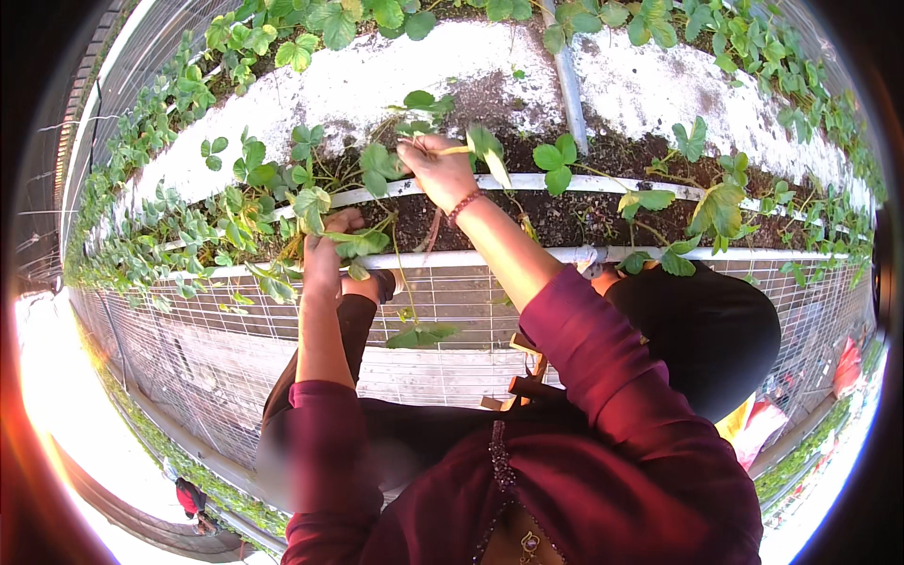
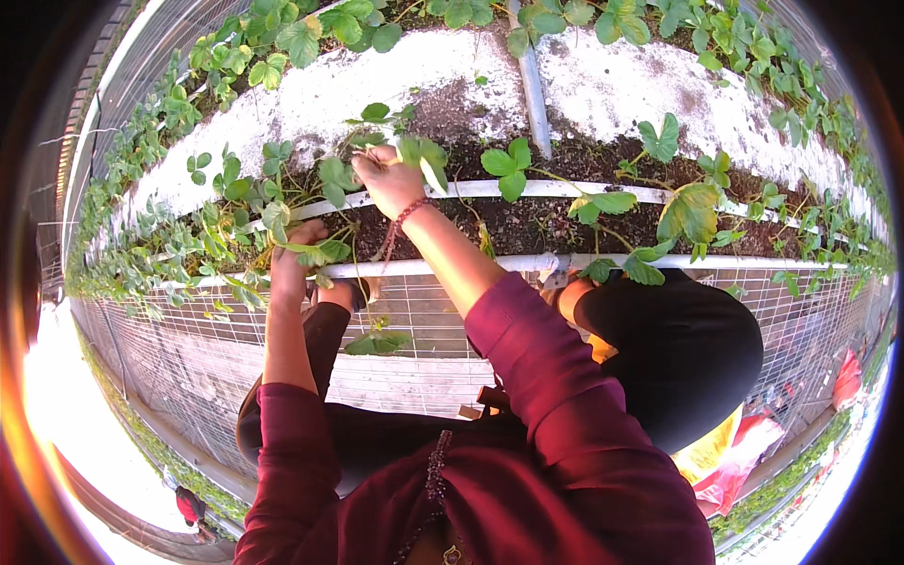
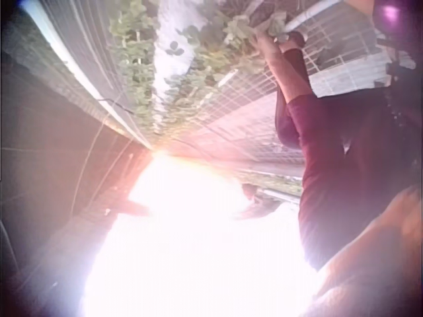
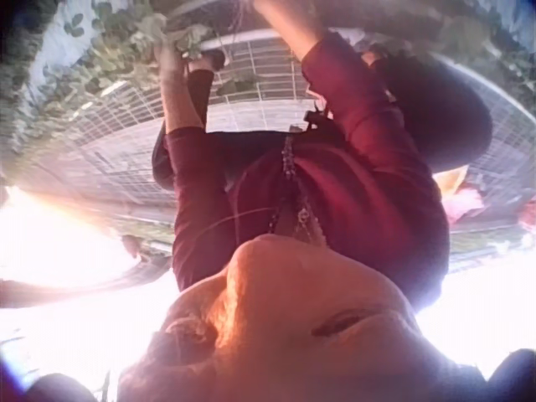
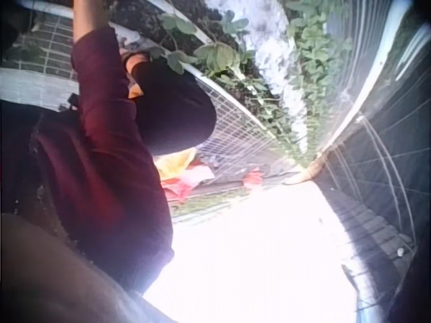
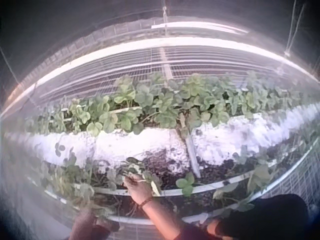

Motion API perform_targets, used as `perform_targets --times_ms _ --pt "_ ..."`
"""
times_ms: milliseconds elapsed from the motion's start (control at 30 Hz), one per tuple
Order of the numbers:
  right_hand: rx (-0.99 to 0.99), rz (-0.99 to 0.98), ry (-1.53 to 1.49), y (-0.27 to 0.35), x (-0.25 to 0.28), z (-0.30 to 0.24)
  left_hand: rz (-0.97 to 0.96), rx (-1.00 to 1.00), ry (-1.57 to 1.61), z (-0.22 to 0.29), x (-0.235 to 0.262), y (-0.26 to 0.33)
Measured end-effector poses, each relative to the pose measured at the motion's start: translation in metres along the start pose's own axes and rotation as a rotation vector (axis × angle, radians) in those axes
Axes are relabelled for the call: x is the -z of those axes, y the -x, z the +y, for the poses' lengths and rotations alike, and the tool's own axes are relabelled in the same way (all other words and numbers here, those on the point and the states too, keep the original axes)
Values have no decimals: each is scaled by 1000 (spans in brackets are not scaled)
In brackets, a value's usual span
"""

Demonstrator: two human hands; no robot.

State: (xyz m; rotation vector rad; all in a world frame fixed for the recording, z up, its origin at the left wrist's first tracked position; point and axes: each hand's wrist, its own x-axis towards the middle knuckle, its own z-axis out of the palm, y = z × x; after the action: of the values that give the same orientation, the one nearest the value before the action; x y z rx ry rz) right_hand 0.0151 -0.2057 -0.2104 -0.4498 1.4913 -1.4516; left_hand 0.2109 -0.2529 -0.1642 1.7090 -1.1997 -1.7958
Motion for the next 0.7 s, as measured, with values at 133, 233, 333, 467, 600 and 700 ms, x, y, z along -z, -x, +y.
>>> perform_targets --times_ms 133,233,333,467,600,700 --pt "290 -32 71 6 3 34 -210 -299 -263 -29 9 -54" --pt "148 -89 232 21 12 40 -287 -357 -637 -12 -17 -54" --pt "192 -49 163 18 9 49 -333 -784 -1084 -36 -4 -92" --pt "234 -53 366 19 14 35 -272 -319 -696 -28 -12 -74" --pt "285 -130 357 25 16 38 -387 -590 -329 -57 3 -94" --pt "304 -291 311 27 23 44 -134 -714 -831 -42 -4 -78"
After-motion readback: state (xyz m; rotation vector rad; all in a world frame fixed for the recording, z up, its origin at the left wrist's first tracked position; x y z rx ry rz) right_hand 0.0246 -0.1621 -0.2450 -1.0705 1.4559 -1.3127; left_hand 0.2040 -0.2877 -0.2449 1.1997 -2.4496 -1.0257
